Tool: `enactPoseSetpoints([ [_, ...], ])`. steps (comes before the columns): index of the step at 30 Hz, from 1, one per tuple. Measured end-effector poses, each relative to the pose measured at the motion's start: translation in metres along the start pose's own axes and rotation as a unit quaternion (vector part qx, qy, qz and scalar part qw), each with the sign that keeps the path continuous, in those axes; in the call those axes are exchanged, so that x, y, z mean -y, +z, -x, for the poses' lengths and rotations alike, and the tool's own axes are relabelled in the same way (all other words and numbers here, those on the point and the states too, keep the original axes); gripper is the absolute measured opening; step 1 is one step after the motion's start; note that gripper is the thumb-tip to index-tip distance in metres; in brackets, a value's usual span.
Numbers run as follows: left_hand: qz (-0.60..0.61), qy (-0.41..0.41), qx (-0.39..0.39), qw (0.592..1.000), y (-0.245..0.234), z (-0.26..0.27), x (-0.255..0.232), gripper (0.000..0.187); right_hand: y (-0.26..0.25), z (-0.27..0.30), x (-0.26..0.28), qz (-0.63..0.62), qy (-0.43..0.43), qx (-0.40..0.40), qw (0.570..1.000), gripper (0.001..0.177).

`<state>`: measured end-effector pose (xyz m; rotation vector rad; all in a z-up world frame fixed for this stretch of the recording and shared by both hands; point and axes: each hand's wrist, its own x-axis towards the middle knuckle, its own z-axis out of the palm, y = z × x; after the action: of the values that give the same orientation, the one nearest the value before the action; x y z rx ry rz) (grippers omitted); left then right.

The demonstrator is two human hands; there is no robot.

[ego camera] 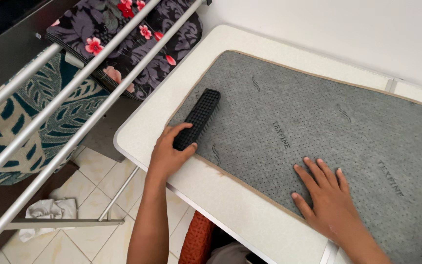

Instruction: The person uses a black brush to clean a gray textured mat placed on a white table. They systematically brush the surface in back-and-forth motions, then flip the mat over to brush the beige, furry underside. The person continues brushing the second side before lifting the mat at the end of the clip.

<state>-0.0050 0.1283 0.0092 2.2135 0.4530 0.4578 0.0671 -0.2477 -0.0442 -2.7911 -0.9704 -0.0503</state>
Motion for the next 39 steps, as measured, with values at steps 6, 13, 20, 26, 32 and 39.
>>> enactPoseSetpoints([
  [6, 0.013, -0.037, 0.043, 0.998, -0.029, -0.012, 0.016, 0.054, -0.003, 0.002, 0.000, -0.009, -0.013, -0.022, 1.000, 0.068],
  [13, -0.034, -0.020, -0.022, 0.999, -0.049, -0.022, 0.040, 0.054, -0.004, 0.000, 0.001, -0.002, -0.009, -0.015, 1.000, 0.069],
  [20, -0.183, -0.043, -0.149, 0.971, -0.088, -0.013, 0.062, 0.055, -0.001, 0.001, -0.001, -0.003, -0.007, -0.011, 1.000, 0.069],
  [26, -0.100, 0.023, -0.121, 0.987, -0.083, 0.003, 0.050, 0.054, -0.002, 0.001, -0.001, 0.002, -0.017, -0.029, 0.999, 0.069],
  [32, -0.001, 0.045, -0.003, 0.999, -0.028, 0.009, -0.008, 0.062, -0.003, 0.001, 0.002, 0.016, 0.008, 0.007, 1.000, 0.069],
  [39, -0.004, 0.089, 0.202, 0.975, 0.049, 0.042, -0.055, 0.058, -0.005, 0.002, 0.002, -0.009, -0.008, -0.019, 1.000, 0.069],
])
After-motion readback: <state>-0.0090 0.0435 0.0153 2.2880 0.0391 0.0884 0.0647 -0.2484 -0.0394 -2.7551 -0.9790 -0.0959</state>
